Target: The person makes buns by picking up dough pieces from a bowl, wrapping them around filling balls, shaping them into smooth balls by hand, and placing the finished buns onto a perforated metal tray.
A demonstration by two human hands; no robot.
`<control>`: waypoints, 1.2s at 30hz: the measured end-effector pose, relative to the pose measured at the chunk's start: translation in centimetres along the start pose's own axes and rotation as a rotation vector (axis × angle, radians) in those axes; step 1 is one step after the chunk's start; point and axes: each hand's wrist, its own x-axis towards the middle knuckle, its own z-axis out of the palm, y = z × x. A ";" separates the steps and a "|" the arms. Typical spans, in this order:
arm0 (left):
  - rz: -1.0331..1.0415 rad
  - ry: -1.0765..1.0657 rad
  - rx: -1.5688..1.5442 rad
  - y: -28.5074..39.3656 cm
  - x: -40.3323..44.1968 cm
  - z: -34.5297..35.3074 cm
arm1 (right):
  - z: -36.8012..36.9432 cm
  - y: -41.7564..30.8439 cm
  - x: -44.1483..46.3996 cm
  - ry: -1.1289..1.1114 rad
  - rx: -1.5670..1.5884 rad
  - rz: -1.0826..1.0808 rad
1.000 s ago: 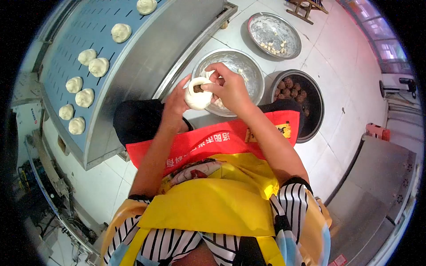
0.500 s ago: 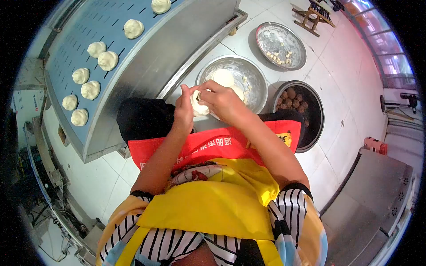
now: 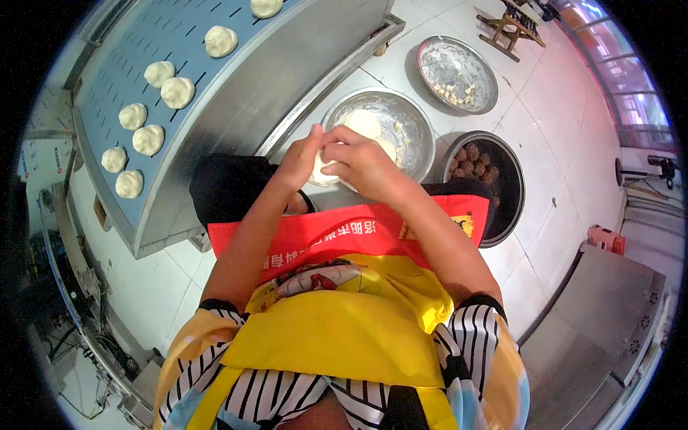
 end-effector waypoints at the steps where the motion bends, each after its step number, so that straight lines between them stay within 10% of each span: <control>1: -0.038 -0.043 0.079 0.6 0.2 -0.3 | 0.1 0.0 0.0 -0.024 0.012 0.018; 7: -0.106 -0.249 -0.376 2.3 -1.1 -1.9 | -0.9 -0.7 0.7 0.253 0.522 0.589; 16: -0.220 0.183 -0.442 0.1 -1.3 2.2 | 0.2 0.5 0.3 0.121 -0.057 0.242; 17: 0.020 0.231 -0.200 -5.0 1.1 2.2 | 0.1 1.0 0.4 0.134 -0.052 0.247; 28: -0.394 0.049 -0.830 2.2 -0.9 1.7 | 0.1 1.3 -1.1 0.133 -0.416 0.089; 36: -0.454 0.023 -0.551 2.9 -1.5 2.6 | 3.3 0.1 -1.2 0.369 0.088 0.310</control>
